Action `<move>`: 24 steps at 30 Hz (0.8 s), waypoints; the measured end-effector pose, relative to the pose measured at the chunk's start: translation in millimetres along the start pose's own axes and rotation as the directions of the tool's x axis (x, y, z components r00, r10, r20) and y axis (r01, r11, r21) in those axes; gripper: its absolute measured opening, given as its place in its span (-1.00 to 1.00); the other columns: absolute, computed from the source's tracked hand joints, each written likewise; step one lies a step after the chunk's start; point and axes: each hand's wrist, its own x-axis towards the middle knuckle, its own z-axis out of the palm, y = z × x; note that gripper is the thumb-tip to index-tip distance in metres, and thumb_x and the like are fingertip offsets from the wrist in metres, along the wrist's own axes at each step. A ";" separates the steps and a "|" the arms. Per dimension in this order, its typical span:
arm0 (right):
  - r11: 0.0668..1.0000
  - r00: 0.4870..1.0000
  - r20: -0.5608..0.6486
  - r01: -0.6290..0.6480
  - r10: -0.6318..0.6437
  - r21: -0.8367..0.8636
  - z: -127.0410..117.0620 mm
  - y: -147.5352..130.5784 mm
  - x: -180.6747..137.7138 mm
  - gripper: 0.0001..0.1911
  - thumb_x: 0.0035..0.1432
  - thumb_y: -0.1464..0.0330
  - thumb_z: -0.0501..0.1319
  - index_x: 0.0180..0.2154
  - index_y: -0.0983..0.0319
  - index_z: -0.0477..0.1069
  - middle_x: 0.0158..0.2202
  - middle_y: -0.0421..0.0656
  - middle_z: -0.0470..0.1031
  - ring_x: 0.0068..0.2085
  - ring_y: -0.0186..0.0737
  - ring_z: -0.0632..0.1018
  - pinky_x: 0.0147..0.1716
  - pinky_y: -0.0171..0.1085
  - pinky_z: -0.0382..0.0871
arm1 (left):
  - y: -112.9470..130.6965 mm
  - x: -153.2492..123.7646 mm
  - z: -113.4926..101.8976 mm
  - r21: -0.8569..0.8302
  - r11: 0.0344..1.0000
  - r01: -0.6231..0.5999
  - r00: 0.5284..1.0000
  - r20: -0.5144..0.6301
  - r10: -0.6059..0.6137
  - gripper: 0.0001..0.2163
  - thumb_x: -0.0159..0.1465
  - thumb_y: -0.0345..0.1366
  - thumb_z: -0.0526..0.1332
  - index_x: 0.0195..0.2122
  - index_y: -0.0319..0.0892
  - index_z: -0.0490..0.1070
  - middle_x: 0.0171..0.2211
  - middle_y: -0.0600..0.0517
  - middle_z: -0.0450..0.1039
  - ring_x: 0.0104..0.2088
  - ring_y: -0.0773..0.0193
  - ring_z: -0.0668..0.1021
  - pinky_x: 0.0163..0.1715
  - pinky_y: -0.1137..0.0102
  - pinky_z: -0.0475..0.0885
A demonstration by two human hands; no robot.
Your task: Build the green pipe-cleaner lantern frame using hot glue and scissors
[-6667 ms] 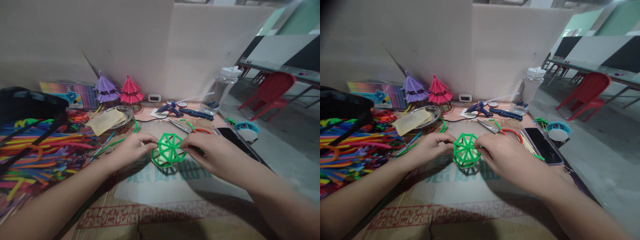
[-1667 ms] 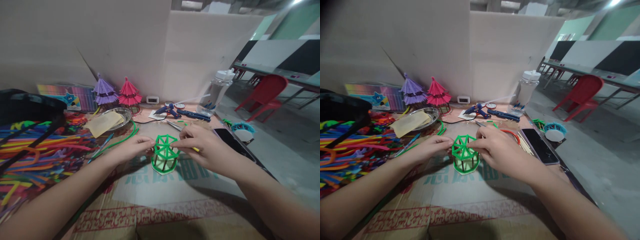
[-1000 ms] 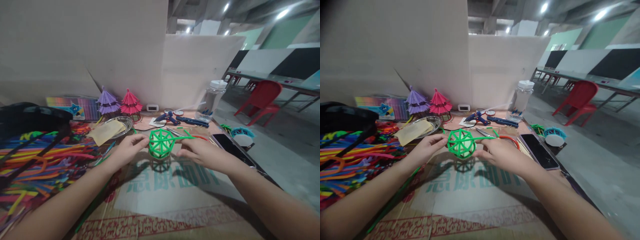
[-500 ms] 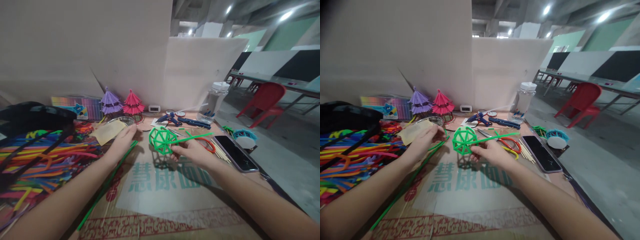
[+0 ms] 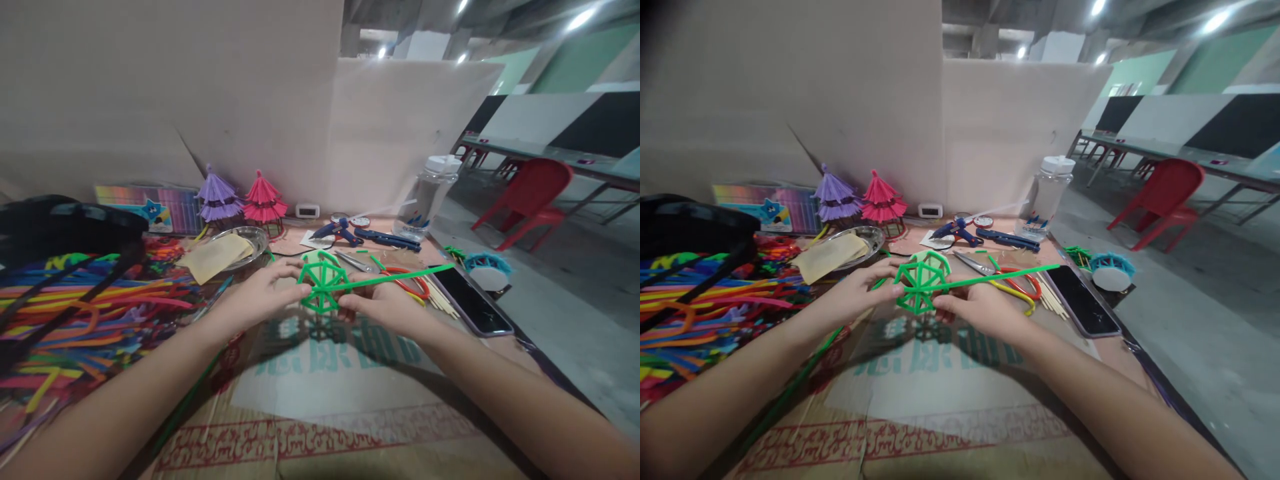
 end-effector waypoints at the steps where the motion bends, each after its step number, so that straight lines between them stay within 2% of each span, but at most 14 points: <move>1: 1.000 1.000 -0.004 0.001 -0.001 -0.019 0.8 -0.2 -1.1 -0.84 0.22 0.26 0.25 -0.34 0.21 0.47 -0.41 -0.22 0.59 -0.38 -0.28 0.57 -0.28 -0.23 0.49 | 1.1 -0.6 1.8 -0.012 1.000 0.001 1.000 0.013 0.000 -0.70 0.19 -0.01 0.31 -0.21 -0.09 0.62 0.19 -0.08 0.44 0.27 -0.10 0.38 0.33 0.03 0.14; 4: 0.996 0.999 -0.019 0.037 -0.039 -0.086 3.2 -0.1 -3.8 -0.84 0.25 0.26 0.23 -0.32 0.21 0.47 -0.40 -0.21 0.58 -0.36 -0.28 0.57 -0.28 -0.25 0.47 | 5.2 -2.2 6.8 -0.052 0.999 0.007 0.999 0.033 -0.005 -0.70 0.18 -0.06 0.32 -0.12 -0.04 0.62 0.24 -0.05 0.40 0.34 -0.10 0.31 0.35 0.04 0.14; 9: 0.978 0.996 -0.028 0.078 -0.085 -0.194 6.1 -7.7 -7.5 -0.80 0.28 0.26 0.20 -0.36 0.21 0.46 -0.38 -0.20 0.57 -0.33 -0.27 0.58 -0.26 -0.25 0.46 | 9.8 -4.7 13.0 -0.028 1.000 0.010 1.000 -0.005 -0.011 -0.71 0.20 -0.16 0.30 -0.07 -0.02 0.62 0.28 -0.02 0.35 0.31 -0.08 0.35 0.33 0.05 0.19; 14: 0.988 0.999 -0.016 0.044 -0.047 -0.149 9.4 -15.0 -8.3 -0.88 0.25 0.32 0.20 -0.34 0.20 0.41 -0.38 -0.23 0.54 -0.33 -0.29 0.57 -0.28 -0.28 0.48 | 3.2 -4.8 19.0 -0.016 1.000 -0.009 0.997 -0.072 0.008 -0.76 0.19 -0.16 0.31 -0.13 -0.04 0.64 0.19 -0.01 0.43 0.27 -0.04 0.39 0.35 0.08 0.15; 18: 0.990 0.996 -0.009 0.082 -0.083 -0.113 10.3 -3.7 -6.2 -0.86 0.27 0.28 0.20 -0.32 0.20 0.41 -0.34 -0.21 0.52 -0.31 -0.29 0.57 -0.28 -0.28 0.47 | -3.1 -4.2 23.2 -0.041 0.999 0.001 0.998 -0.056 -0.003 -0.78 0.21 -0.16 0.30 -0.16 -0.06 0.63 0.16 -0.04 0.44 0.26 -0.03 0.38 0.34 0.10 0.16; 24: 0.975 0.990 -0.026 0.135 -0.142 -0.175 9.6 9.8 -3.4 -0.79 0.27 0.19 0.22 -0.32 0.19 0.43 -0.38 -0.21 0.51 -0.32 -0.26 0.54 -0.29 -0.27 0.43 | -1.1 -6.0 27.4 -0.049 0.999 -0.007 0.998 -0.070 0.004 -0.79 0.19 -0.23 0.26 -0.20 -0.13 0.62 0.13 -0.09 0.46 0.21 -0.01 0.42 0.28 0.11 0.24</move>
